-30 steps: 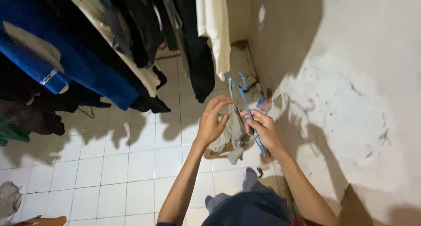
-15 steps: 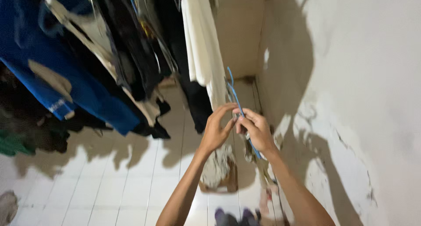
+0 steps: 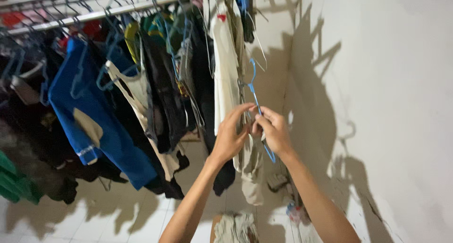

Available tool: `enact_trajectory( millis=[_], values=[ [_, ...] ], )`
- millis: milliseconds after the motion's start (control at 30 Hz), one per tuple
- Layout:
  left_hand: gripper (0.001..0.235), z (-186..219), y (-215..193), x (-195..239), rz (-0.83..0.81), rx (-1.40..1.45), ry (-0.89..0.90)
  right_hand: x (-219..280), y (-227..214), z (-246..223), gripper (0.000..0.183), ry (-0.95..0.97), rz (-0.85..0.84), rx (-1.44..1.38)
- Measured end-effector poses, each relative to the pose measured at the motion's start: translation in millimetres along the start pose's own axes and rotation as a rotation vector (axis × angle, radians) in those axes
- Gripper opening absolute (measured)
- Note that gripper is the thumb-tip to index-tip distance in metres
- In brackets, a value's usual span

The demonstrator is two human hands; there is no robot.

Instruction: The person picks up clothes from a pile on the floor, places them on hangers, and hangs them on a clothes rack. The person repeats this process for several items, including a white shirt, a dark garment, and a light-colored cloth.

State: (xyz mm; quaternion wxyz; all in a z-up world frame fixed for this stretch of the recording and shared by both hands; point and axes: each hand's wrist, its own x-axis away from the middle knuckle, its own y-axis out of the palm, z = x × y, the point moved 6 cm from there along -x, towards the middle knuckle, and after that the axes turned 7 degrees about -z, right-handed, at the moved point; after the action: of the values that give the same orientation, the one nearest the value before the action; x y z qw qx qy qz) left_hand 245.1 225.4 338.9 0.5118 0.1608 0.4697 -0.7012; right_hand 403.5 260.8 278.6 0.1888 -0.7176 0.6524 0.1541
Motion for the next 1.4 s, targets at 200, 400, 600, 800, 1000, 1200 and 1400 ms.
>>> enact_trajectory(
  millis=[200, 400, 600, 800, 1000, 1200, 1400],
  values=[
    [0.042, 11, -44, -64, 0.137, -0.173, 0.167, -62, 1, -48, 0.03, -0.125, 0.026, -0.029],
    [0.029, 10, -62, -113, 0.284, -0.525, 0.021, -102, 9, -84, 0.031, -0.151, 0.099, 0.012],
    [0.045, 1, -69, -141, 0.321, -0.83, 0.105, -141, 3, -75, 0.029, -0.27, 0.123, 0.039],
    [0.051, -43, -79, -184, 0.322, -0.838, -0.039, -185, 0, -66, 0.026, -0.356, 0.158, 0.02],
    [0.049, -87, -82, -208, 0.179, -0.67, -0.291, -203, 7, -77, 0.024, -0.333, 0.204, 0.217],
    [0.059, -99, -81, -213, 0.181, -0.584, -0.41, -219, 5, -60, 0.021, -0.212, 0.15, 0.306],
    [0.039, -125, -82, -229, 0.103, -0.622, -0.454, -219, 4, -61, 0.024, -0.191, 0.166, 0.445]
  ],
)
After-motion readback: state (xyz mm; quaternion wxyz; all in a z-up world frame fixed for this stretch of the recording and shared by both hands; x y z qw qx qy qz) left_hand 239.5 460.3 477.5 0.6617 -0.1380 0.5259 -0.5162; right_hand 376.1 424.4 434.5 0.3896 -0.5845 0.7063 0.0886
